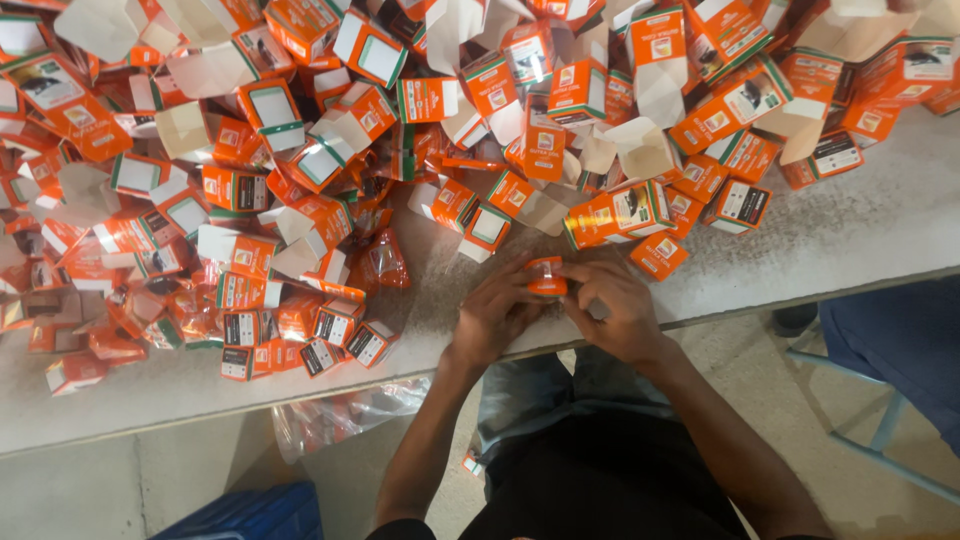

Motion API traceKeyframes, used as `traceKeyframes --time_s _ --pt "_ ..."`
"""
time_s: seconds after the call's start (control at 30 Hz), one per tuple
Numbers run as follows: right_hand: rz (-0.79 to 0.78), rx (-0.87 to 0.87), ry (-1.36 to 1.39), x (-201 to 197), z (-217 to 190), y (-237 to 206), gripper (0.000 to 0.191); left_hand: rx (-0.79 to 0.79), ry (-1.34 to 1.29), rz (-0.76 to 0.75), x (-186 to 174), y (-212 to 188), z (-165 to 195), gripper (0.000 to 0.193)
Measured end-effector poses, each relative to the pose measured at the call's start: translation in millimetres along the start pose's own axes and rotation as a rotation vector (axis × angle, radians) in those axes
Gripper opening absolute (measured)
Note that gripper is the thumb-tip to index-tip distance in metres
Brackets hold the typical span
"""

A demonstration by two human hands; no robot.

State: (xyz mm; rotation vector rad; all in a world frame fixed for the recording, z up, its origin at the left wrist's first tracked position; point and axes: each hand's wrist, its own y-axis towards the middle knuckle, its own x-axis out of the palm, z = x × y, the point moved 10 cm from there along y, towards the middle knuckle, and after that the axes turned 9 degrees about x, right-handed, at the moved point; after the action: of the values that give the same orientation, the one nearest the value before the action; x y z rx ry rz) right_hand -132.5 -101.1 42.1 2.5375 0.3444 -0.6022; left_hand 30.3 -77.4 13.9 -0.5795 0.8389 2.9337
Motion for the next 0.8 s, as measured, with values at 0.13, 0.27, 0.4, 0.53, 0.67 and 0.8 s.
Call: traceKeyframes --time_s 0.13,0.27,0.4,0.53,0.67,0.8 --pt "-0.028 0.024 0.033 0 -1 1 0.021 0.139 0.214 -0.084 0 4 16 0.026" --pt "-0.059 0.019 0.060 -2 -7 5 0.030 0.228 0.194 -0.052 -7 8 33 0.031" --pt "-0.033 -0.019 0.012 0 -15 5 0.026 0.173 0.200 -0.046 -7 8 29 0.033" --pt "-0.011 -0.006 -0.020 4 -15 3 0.021 -0.106 0.075 0.011 -9 1 0 0.026" --pt "-0.025 0.015 0.016 1 -14 4 0.020 0.201 0.209 -0.045 -7 5 30 0.029" --pt "-0.080 -0.013 -0.002 2 -17 5 0.019 0.240 0.252 -0.103 -7 6 42 0.026"
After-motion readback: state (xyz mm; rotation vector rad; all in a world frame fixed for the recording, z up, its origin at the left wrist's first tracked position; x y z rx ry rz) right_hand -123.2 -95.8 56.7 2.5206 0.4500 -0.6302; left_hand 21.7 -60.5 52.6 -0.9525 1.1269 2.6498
